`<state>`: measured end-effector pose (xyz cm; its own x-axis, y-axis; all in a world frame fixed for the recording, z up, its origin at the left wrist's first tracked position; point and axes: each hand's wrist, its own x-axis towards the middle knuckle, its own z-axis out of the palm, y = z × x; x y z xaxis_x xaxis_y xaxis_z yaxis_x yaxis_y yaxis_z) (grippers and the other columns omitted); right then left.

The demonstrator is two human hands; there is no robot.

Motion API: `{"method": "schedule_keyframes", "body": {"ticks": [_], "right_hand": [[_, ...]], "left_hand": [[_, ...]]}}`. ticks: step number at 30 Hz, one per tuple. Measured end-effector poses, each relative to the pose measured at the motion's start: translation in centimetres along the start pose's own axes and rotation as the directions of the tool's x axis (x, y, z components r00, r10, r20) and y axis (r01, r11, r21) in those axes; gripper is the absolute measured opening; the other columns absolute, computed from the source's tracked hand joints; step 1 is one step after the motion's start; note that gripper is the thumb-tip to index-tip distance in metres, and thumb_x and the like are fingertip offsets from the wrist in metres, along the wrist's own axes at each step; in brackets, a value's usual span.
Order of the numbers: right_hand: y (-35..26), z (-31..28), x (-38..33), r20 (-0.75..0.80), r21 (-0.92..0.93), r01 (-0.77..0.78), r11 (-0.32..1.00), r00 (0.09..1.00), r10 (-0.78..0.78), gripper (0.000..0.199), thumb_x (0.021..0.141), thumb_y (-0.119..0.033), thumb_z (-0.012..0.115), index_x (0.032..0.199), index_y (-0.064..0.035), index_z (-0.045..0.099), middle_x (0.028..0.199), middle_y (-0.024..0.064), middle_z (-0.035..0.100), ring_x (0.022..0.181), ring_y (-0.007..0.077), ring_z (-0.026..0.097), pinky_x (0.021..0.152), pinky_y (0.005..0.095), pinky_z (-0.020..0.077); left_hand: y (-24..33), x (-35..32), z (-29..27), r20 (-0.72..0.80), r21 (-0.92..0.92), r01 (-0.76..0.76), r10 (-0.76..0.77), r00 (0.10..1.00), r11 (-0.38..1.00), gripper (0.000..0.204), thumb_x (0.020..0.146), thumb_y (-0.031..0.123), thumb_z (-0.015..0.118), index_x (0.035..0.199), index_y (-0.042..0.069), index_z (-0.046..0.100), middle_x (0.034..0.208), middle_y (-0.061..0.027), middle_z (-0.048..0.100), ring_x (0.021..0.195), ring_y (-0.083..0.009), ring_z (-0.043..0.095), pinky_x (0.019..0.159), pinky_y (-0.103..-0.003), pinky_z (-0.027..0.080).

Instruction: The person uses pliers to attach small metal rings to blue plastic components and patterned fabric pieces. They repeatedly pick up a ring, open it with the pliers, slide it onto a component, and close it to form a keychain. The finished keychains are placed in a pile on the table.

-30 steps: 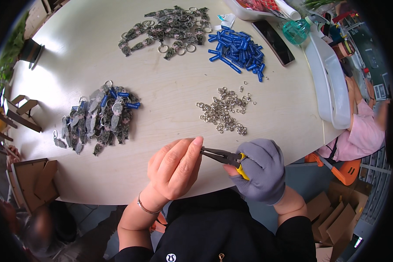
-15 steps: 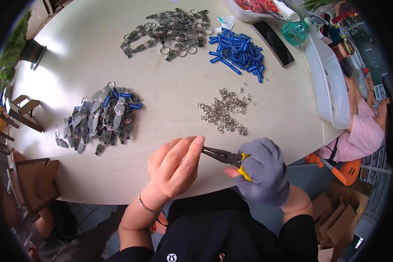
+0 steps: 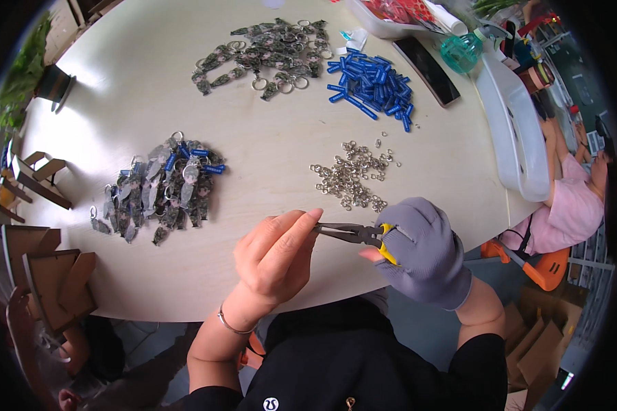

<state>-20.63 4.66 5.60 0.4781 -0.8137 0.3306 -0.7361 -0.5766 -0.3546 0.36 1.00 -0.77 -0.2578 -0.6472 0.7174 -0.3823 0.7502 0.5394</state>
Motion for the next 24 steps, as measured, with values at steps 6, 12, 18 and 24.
{"method": "schedule_keyframes", "body": {"ticks": [6, 12, 18, 24], "right_hand": [[0.1, 0.4, -0.7, 0.003, 0.458, -0.361, 0.812, 0.914, 0.405, 0.018, 0.072, -0.008, 0.076, 0.074, -0.0001, 0.06, 0.093, 0.0116, 0.059, 0.083, 0.0225, 0.057, 0.069, 0.0341, 0.0458], [7.1, 3.3, -3.9, 0.25, 0.939, -0.345, -0.002, 0.679, 0.69, 0.03, 0.094, -0.021, 0.054, 0.083, 0.0039, 0.065, 0.102, 0.015, 0.062, 0.096, 0.0214, 0.057, 0.087, 0.0322, 0.0422], [8.9, 4.8, -3.7, 0.293, 0.914, -0.038, -0.404, 0.752, 0.591, 0.029, 0.097, -0.025, 0.048, 0.097, 0.0022, 0.059, 0.108, 0.0183, 0.058, 0.101, 0.0304, 0.057, 0.093, 0.0451, 0.0436], [9.9, 5.4, -4.2, 0.14, 0.964, 0.005, -0.267, 0.842, 0.522, 0.033, 0.097, -0.028, 0.048, 0.095, 0.0026, 0.061, 0.109, 0.0188, 0.058, 0.098, 0.0283, 0.056, 0.089, 0.0405, 0.0421]], "left_hand": [[-0.5, -0.1, 0.2, -0.026, 0.019, 0.088, -0.088, 0.996, 0.996, 0.031, 0.072, -0.007, 0.07, 0.102, -0.001, 0.066, 0.08, -0.0118, 0.065, 0.062, -0.022, 0.061, 0.053, -0.029, 0.049], [-2.7, 2.3, -2.3, 0.003, 0.547, 0.254, -0.306, 0.952, 0.798, 0.015, 0.082, 0.002, 0.065, 0.097, 0.003, 0.068, 0.084, -0.0098, 0.063, 0.079, -0.0274, 0.061, 0.07, -0.036, 0.05], [-8.6, 2.4, -7.3, -0.062, 0.91, 0.219, -0.408, 0.911, 0.352, 0.02, 0.086, 0.015, 0.064, 0.103, 0.005, 0.068, 0.103, -0.0099, 0.063, 0.098, -0.0286, 0.059, 0.078, -0.038, 0.05], [-11.1, 6.6, -1.3, 0.104, 0.627, 0.269, -0.42, 0.902, 0.731, 0.022, 0.081, 0.012, 0.069, 0.102, 0.009, 0.067, 0.102, -0.01, 0.063, 0.099, -0.0303, 0.059, 0.082, -0.039, 0.049]]}}
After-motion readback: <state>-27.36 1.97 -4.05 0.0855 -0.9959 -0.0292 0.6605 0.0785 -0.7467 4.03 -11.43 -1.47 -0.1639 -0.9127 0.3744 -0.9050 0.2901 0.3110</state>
